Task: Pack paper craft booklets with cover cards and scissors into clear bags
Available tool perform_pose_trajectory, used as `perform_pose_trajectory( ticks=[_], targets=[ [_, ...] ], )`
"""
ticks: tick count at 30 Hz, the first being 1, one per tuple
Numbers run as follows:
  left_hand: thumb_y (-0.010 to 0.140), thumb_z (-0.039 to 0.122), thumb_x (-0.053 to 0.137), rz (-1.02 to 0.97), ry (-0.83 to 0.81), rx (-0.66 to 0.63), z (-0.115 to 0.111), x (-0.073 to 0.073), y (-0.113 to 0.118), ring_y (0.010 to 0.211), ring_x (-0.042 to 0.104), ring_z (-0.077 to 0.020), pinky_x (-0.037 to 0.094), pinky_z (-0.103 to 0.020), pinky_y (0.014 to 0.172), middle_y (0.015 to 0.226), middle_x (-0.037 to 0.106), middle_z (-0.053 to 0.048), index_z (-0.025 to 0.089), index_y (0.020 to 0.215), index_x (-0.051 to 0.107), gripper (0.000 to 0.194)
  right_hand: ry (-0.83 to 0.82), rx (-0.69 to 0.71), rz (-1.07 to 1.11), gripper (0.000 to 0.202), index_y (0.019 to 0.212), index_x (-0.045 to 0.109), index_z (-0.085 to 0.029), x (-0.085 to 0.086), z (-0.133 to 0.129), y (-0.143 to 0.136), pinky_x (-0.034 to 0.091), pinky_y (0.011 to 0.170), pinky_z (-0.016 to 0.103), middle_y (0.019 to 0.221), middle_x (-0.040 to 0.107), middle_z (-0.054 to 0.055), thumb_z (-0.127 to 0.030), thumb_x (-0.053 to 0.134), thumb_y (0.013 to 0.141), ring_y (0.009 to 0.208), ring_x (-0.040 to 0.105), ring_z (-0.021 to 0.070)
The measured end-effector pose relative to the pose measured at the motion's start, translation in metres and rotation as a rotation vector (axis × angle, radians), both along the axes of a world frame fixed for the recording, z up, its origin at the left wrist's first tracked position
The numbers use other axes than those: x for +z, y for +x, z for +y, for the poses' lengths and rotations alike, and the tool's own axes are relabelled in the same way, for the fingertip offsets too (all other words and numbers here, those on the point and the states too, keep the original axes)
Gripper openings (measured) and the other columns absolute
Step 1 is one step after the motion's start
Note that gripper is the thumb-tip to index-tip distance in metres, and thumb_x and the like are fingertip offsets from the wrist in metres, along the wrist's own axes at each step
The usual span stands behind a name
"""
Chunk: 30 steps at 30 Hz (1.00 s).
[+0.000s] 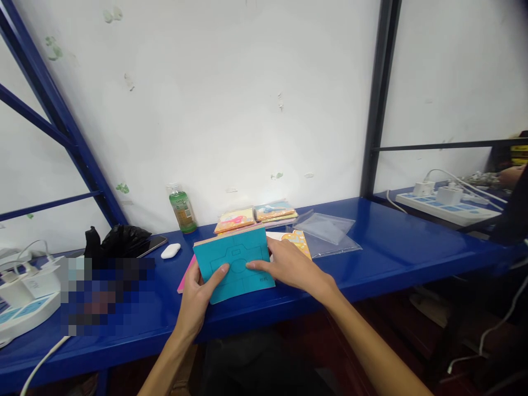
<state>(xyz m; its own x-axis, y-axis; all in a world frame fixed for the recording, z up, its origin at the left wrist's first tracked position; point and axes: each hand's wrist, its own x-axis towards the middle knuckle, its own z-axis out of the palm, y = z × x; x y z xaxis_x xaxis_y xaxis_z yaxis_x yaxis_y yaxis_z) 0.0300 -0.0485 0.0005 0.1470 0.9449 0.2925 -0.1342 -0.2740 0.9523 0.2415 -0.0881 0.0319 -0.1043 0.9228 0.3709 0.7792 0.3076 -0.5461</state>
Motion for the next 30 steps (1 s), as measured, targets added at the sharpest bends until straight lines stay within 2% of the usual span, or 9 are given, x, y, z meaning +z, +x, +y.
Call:
perform_pose_trajectory(
  ticks=[3, 5, 10, 15, 18, 21, 24, 26, 30],
  targets=[
    [0.064, 0.044, 0.088, -0.001, -0.091, -0.052, 0.001, 0.001, -0.002, 0.107, 0.071, -0.0378, 0.059, -0.048, 0.091, 0.114, 0.077, -0.013, 0.015, 0.119, 0.066, 0.066, -0.011, 0.012, -0.007, 0.040, 0.114, 0.066, -0.023, 0.000, -0.001, 0.003, 0.043, 0.064, 0.030, 0.096, 0.076, 0.006, -0.052, 0.067, 0.087, 0.081, 0.068, 0.0255],
    [0.063, 0.042, 0.089, 0.000, -0.134, -0.069, 0.001, 0.002, -0.002, 0.107, 0.072, -0.0370, 0.060, -0.048, 0.091, 0.116, 0.077, -0.014, 0.015, 0.125, 0.063, 0.072, -0.022, 0.024, -0.011, 0.038, 0.112, 0.066, -0.023, 0.001, -0.002, 0.004, 0.042, 0.063, 0.030, 0.093, 0.076, 0.006, -0.051, 0.067, 0.087, 0.078, 0.067, 0.0246],
    [0.061, 0.039, 0.091, -0.020, -0.138, -0.005, -0.004, 0.006, 0.002, 0.109, 0.072, -0.0362, 0.059, -0.049, 0.092, 0.121, 0.075, -0.014, 0.019, 0.135, 0.056, 0.084, -0.042, 0.046, -0.003, 0.036, 0.112, 0.065, -0.024, 0.002, -0.004, 0.005, 0.043, 0.065, 0.030, 0.095, 0.075, 0.005, -0.050, 0.067, 0.087, 0.081, 0.068, 0.0239],
    [0.061, 0.046, 0.089, 0.027, -0.150, 0.014, -0.005, 0.004, 0.004, 0.103, 0.074, -0.0378, 0.059, -0.053, 0.091, 0.113, 0.078, -0.015, 0.016, 0.120, 0.067, 0.071, -0.090, 0.065, -0.006, 0.038, 0.112, 0.063, -0.024, 0.000, -0.003, 0.011, 0.044, 0.065, 0.029, 0.096, 0.075, 0.005, -0.046, 0.072, 0.083, 0.083, 0.068, 0.0243],
    [0.064, 0.046, 0.088, 0.058, -0.148, 0.008, -0.002, 0.002, 0.002, 0.105, 0.073, -0.0370, 0.058, -0.053, 0.094, 0.113, 0.078, -0.014, 0.016, 0.113, 0.070, 0.061, -0.142, 0.103, -0.024, 0.038, 0.110, 0.063, -0.024, 0.001, -0.006, 0.021, 0.044, 0.061, 0.027, 0.097, 0.075, 0.003, -0.034, 0.078, 0.076, 0.078, 0.069, 0.0215],
    [0.065, 0.045, 0.088, 0.054, -0.150, -0.025, 0.000, 0.002, -0.001, 0.106, 0.073, -0.0365, 0.058, -0.052, 0.095, 0.114, 0.078, -0.014, 0.016, 0.112, 0.071, 0.058, -0.152, 0.128, -0.049, 0.034, 0.110, 0.062, -0.025, 0.004, -0.010, 0.031, 0.045, 0.064, 0.025, 0.103, 0.075, 0.001, -0.018, 0.069, 0.078, 0.081, 0.069, 0.0190],
    [0.065, 0.045, 0.088, 0.050, -0.143, -0.030, -0.001, 0.002, 0.000, 0.105, 0.073, -0.0369, 0.058, -0.052, 0.095, 0.113, 0.078, -0.014, 0.016, 0.111, 0.071, 0.057, -0.094, 0.074, -0.062, 0.033, 0.113, 0.062, -0.025, 0.006, -0.011, 0.034, 0.046, 0.073, 0.027, 0.107, 0.074, 0.001, -0.010, 0.051, 0.085, 0.089, 0.068, 0.0186],
    [0.064, 0.044, 0.088, 0.039, -0.141, -0.020, -0.001, 0.002, 0.001, 0.105, 0.073, -0.0376, 0.058, -0.053, 0.094, 0.113, 0.078, -0.014, 0.015, 0.112, 0.071, 0.058, -0.044, 0.008, -0.068, 0.033, 0.114, 0.062, -0.024, 0.005, -0.008, 0.031, 0.045, 0.078, 0.030, 0.110, 0.072, 0.004, -0.011, 0.046, 0.089, 0.094, 0.067, 0.0204],
    [0.064, 0.045, 0.088, 0.029, -0.153, -0.028, 0.000, 0.001, 0.000, 0.108, 0.072, -0.0377, 0.057, -0.053, 0.097, 0.116, 0.077, -0.015, 0.016, 0.115, 0.070, 0.061, -0.008, -0.055, -0.109, 0.024, 0.110, 0.066, -0.022, -0.003, 0.003, 0.024, 0.044, 0.080, 0.034, 0.105, 0.072, 0.009, -0.021, 0.054, 0.089, 0.095, 0.066, 0.0258]
  ],
)
